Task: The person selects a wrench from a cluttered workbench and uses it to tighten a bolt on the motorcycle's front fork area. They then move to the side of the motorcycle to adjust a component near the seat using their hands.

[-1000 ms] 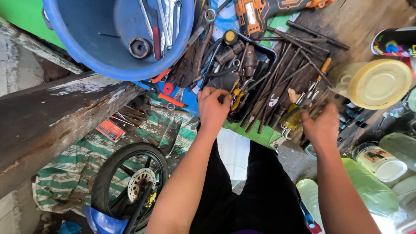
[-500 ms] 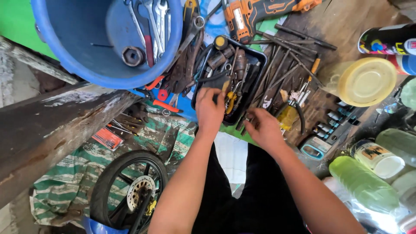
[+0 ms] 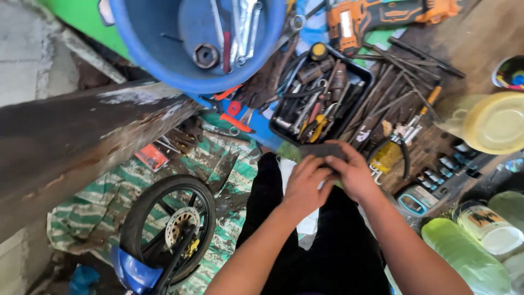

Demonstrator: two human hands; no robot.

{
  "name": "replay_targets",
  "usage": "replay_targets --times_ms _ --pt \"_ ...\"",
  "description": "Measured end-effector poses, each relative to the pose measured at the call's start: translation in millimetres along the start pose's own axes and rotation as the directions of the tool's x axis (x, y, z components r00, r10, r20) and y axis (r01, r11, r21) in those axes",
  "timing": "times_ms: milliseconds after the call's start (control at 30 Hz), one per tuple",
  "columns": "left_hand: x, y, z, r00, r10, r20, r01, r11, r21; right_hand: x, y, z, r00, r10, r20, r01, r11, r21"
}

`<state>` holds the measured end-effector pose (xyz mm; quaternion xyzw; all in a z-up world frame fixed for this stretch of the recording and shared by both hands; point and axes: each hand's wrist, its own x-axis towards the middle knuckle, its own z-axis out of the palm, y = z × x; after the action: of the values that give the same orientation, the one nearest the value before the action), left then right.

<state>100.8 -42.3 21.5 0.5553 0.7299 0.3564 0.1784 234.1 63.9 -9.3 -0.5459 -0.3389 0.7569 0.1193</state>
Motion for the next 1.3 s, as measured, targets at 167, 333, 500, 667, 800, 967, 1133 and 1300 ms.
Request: replay_targets --times_ms 167,333,500,667,800,967,1133,1300 --pt "48.5 -15.3 -42.9 0.946 -0.321 -0.057 0.296 0.919 -0.261 16.1 -14.7 -16.5 0.985 -0.041 -0.169 0.03 0.997 -0.069" --pt "143.9 -67.6 -107.0 0.38 -0.899 0.216 0.366 -0.068 -0.928 22.6 -72.9 -8.9 0.975 -0.17 -0.143 0.125 0.952 -0.28" --pt "216.7 -115.8 -127.4 0.358 -0.898 0.254 0.046 -0.255 -0.966 41.2 -78.7 -10.2 0.899 -0.42 -0.128 0.035 0.358 -0.933" --pt "213.2 -141.5 -119.3 0.166 -0.965 0.204 -0.105 -0.223 -0.969 41.3 -84.1 -2.2 0.916 -0.357 -0.181 -0.018 0.414 -0.91" --pt "193.1 -192.7 -136.0 0.139 -0.981 0.135 -0.013 -0.138 -0.99 47.1 -78.7 -5.6 0.93 -0.295 -0.217 -0.08 0.415 -0.906" --pt "172.4 -156.9 -135.7 0.134 -0.989 0.067 0.01 -0.066 -0.998 63.5 -63.7 -18.2 0.925 -0.35 -0.148 -0.003 0.383 -0.924" --pt "163.1 -141.3 -136.3 0.093 -0.99 0.103 -0.026 -0.106 -0.994 59.5 -63.7 -1.5 0.927 -0.3 -0.224 -0.072 0.443 -0.894" --pt "223.8 -148.5 -170.6 0.077 -0.99 0.12 0.002 -0.12 -0.993 61.6 -62.2 -1.4 0.925 -0.289 -0.247 -0.097 0.45 -0.888"
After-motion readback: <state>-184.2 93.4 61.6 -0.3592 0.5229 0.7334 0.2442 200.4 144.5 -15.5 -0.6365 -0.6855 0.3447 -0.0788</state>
